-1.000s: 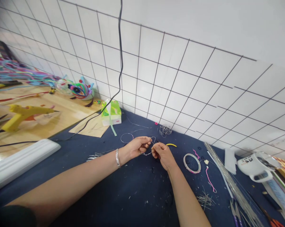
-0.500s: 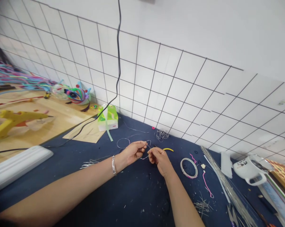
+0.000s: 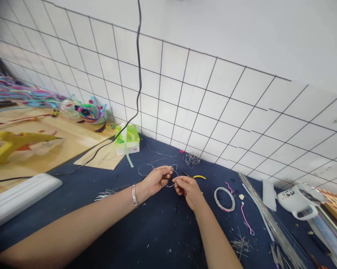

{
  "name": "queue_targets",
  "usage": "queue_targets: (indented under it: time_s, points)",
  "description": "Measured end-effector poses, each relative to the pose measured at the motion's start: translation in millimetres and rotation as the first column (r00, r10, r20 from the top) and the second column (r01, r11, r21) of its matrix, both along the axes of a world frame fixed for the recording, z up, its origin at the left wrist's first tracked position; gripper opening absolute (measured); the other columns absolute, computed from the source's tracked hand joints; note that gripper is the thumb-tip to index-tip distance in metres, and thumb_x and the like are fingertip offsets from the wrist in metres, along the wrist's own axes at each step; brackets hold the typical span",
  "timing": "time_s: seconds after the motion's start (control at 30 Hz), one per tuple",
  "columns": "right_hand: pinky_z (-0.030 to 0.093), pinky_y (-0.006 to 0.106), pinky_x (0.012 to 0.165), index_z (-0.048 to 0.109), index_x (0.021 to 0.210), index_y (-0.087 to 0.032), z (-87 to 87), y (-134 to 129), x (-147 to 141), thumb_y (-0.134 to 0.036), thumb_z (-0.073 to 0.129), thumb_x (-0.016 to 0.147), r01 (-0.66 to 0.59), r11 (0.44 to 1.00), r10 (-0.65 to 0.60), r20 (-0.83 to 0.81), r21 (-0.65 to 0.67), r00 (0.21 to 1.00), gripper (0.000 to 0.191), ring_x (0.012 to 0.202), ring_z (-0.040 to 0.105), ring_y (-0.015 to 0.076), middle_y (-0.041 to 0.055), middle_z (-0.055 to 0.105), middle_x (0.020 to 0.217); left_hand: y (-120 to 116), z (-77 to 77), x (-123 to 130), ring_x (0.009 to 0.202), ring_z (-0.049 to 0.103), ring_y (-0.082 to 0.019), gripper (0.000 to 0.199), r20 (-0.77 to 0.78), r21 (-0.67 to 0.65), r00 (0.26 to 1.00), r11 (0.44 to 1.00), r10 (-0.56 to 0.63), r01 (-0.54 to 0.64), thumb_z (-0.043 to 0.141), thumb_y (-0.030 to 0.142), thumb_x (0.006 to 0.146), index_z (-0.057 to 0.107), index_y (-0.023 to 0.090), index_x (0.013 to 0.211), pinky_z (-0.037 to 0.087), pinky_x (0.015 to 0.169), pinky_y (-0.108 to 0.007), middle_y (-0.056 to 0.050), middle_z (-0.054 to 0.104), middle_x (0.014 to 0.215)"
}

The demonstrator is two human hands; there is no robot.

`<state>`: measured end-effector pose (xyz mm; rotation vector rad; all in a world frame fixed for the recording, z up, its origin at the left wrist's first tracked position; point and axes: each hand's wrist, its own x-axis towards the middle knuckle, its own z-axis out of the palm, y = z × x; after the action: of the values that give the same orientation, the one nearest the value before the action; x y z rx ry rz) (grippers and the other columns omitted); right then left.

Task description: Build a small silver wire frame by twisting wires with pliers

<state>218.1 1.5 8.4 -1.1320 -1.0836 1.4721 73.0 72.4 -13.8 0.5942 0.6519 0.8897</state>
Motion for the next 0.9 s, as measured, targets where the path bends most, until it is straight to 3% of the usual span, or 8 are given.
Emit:
queue_targets:
  time_s: [0.43, 0.7, 0.9]
  points:
    - [0.029, 0.021, 0.046, 0.058, 0.075, -0.016, -0.7, 2.1, 1.6, -0.036, 0.065, 0.070, 0.047, 0.999, -0.048, -0.018, -0.019, 0.999, 0.021, 0.050, 0.043, 0.0072, -0.0015, 0.051, 0.060, 2.1, 2.7, -3.9, 0.049, 0.046, -0.003, 0.014, 0.019, 0.021, 0.998, 0.998, -0.065, 0.065, 0.063, 0.020, 0.071, 0.057, 0.012, 0.081, 0.022, 0.033, -0.011, -0.002, 0.053, 0.071]
    - [0.028, 0.020, 0.043, 0.055, 0.071, -0.017, -9.2, 6.2, 2.4, -0.045, 0.063, 0.069, 0.144, 0.990, -0.143, 0.046, -0.011, 0.989, 0.030, 0.045, 0.041, 0.0065, -0.0023, 0.051, 0.056, -6.7, 2.9, -0.3, 0.046, 0.045, -0.004, 0.017, 0.005, 0.017, 0.980, 0.980, -0.198, 0.197, 0.066, 0.023, 0.069, 0.056, 0.011, 0.076, 0.019, 0.033, -0.012, -0.002, 0.052, 0.066]
    - [0.029, 0.020, 0.043, 0.056, 0.073, -0.017, -10.7, 5.8, 1.2, -0.051, 0.056, 0.073, 0.197, 0.979, -0.200, 0.081, 0.046, 0.976, 0.034, 0.047, 0.043, 0.0068, -0.0014, 0.052, 0.060, -8.7, 2.4, 1.3, 0.049, 0.046, -0.005, 0.016, 0.006, 0.029, 0.984, 0.983, -0.179, 0.179, 0.065, 0.024, 0.070, 0.055, 0.012, 0.075, 0.021, 0.034, -0.012, -0.002, 0.052, 0.067]
